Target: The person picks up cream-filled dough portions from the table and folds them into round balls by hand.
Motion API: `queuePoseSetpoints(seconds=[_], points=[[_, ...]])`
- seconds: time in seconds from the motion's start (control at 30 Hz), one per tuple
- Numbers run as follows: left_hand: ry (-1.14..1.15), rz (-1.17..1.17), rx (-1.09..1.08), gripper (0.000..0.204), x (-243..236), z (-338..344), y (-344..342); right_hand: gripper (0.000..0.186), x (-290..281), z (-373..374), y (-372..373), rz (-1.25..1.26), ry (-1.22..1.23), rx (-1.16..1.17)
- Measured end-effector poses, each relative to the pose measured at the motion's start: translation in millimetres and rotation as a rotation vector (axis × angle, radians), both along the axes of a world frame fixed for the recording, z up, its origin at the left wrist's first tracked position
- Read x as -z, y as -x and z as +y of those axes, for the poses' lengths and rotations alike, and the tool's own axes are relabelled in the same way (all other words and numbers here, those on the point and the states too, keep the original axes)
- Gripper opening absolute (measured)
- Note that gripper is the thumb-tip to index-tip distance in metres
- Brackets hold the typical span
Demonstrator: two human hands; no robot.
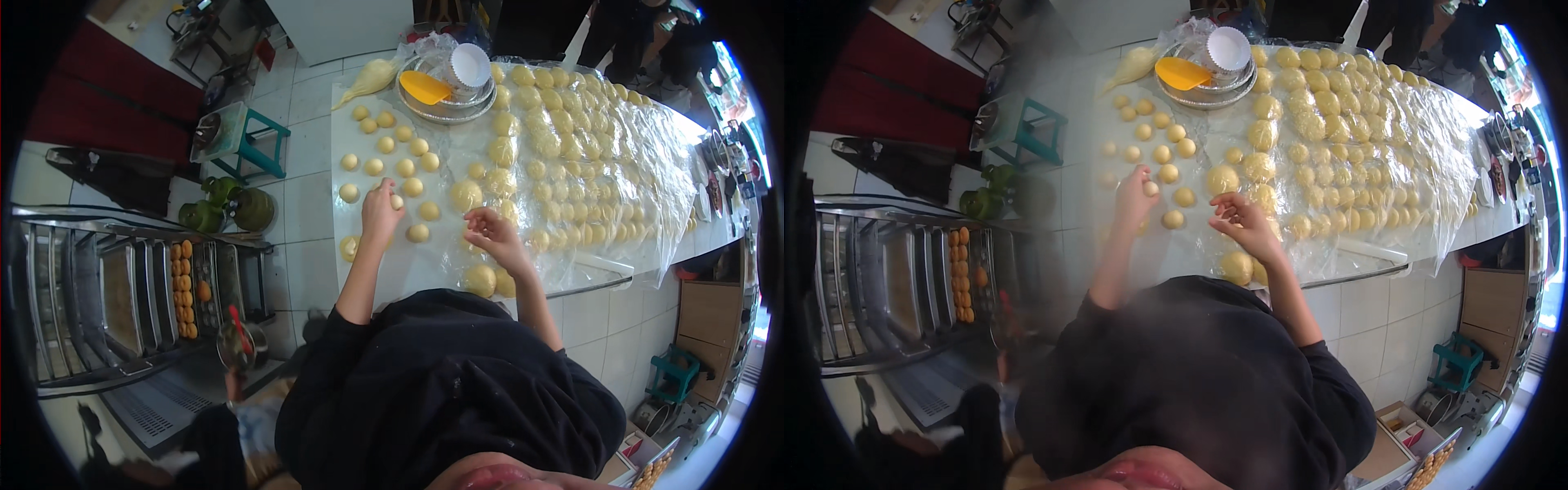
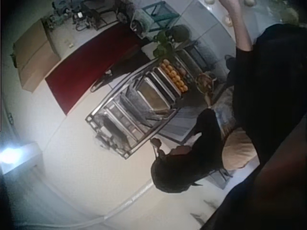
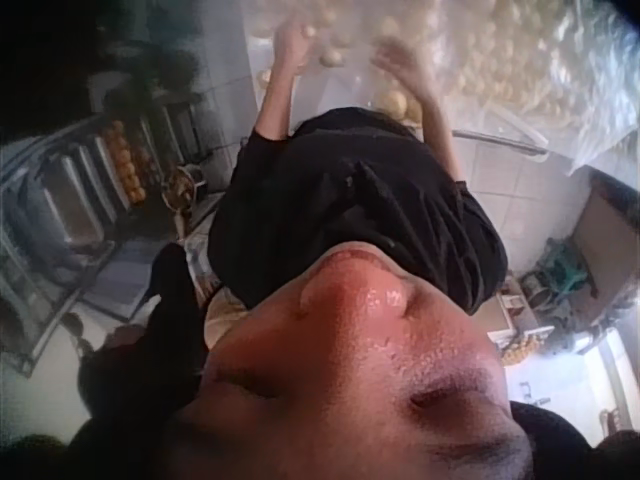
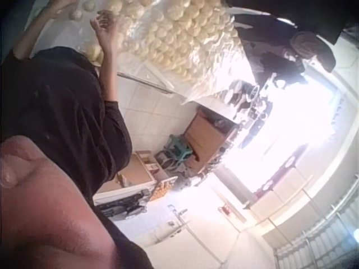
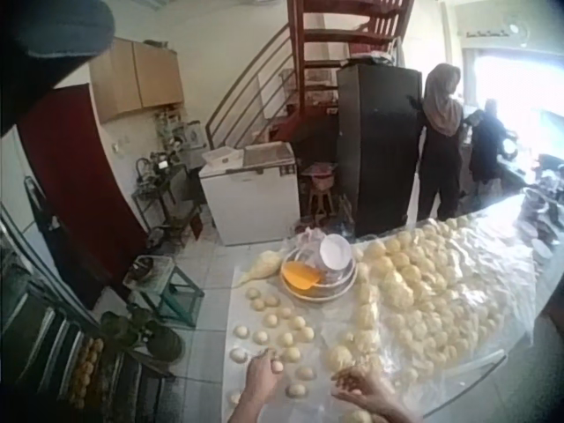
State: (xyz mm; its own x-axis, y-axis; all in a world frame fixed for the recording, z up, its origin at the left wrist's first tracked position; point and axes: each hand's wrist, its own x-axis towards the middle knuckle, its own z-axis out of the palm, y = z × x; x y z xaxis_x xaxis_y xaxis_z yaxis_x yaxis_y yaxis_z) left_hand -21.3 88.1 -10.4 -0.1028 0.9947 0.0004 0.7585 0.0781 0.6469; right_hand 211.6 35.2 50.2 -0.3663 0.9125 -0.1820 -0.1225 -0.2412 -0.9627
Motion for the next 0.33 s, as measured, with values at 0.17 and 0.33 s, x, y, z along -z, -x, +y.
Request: queuePoseSetpoints(seconds=[0.17,0.33], points=[[-0.238,0.094,0.007,0.038,-16,-6,2,0.049,31,2,63,-0.576,-0.530,-0.222],[-0.324,-0.137,-0.163,0.030,-55,-14,21,0.063,54,13,125,-1.085,-0.570,-0.299]])
